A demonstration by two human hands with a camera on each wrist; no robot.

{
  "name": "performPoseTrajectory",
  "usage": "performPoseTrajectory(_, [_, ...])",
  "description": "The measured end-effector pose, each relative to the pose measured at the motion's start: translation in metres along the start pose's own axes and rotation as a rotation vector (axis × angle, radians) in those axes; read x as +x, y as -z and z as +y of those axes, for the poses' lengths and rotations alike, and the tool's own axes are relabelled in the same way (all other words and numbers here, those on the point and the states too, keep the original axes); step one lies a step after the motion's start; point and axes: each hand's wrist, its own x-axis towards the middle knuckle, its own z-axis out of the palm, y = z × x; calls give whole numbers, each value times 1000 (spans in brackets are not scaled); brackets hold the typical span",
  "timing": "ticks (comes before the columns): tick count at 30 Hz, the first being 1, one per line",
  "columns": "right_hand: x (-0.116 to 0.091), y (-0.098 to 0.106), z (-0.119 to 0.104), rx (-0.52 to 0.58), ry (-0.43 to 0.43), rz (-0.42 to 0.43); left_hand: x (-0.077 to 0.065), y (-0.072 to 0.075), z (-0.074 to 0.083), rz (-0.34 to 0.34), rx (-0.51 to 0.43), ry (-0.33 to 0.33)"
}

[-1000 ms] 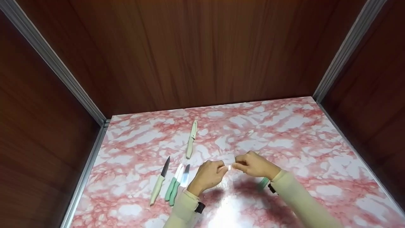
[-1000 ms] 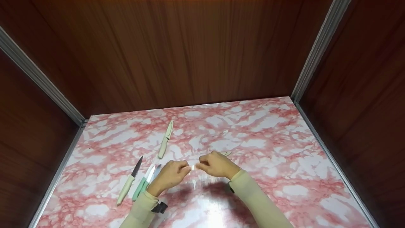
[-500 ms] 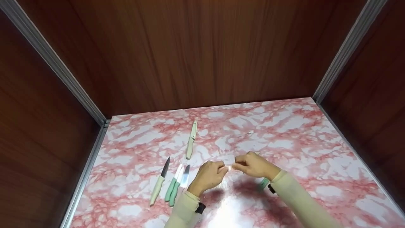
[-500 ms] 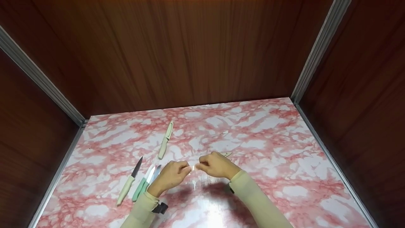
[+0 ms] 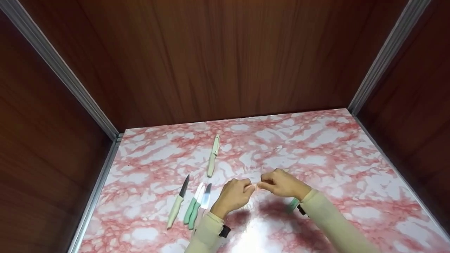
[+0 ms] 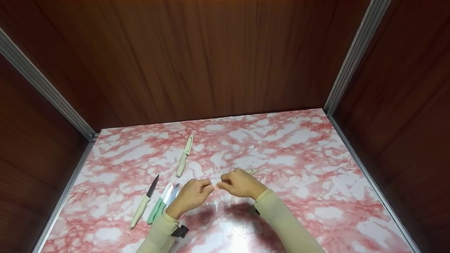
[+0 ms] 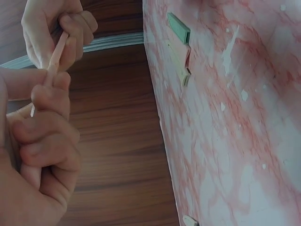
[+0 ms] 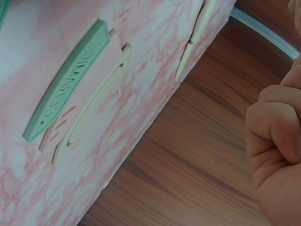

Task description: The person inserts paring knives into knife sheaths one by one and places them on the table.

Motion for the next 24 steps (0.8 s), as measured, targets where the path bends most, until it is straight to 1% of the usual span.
performPoseTrajectory(5, [0, 2, 2, -35, -14, -13, 1, -2, 1, -8, -20, 8])
performPoseTrajectory(9, [0, 4, 3, -54, -50, -22, 0, -3, 1, -50, -46, 22])
performPoseTrajectory(12, [-1, 4, 4, -56, -76, -31, -2, -4, 0, -88, -38, 19])
performPoseTrajectory(14, [-1, 3, 5, -49, -85, -31, -2, -4, -1, -100, -11, 8])
performPoseTrajectory(19, [-3, 4, 9, -10, -125, -26, -3, -3, -6, -103, 28, -5])
performPoseTrajectory(24, [-8, 11, 18, 21, -205, -11, -4, 2, -14, -90, -4, 1])
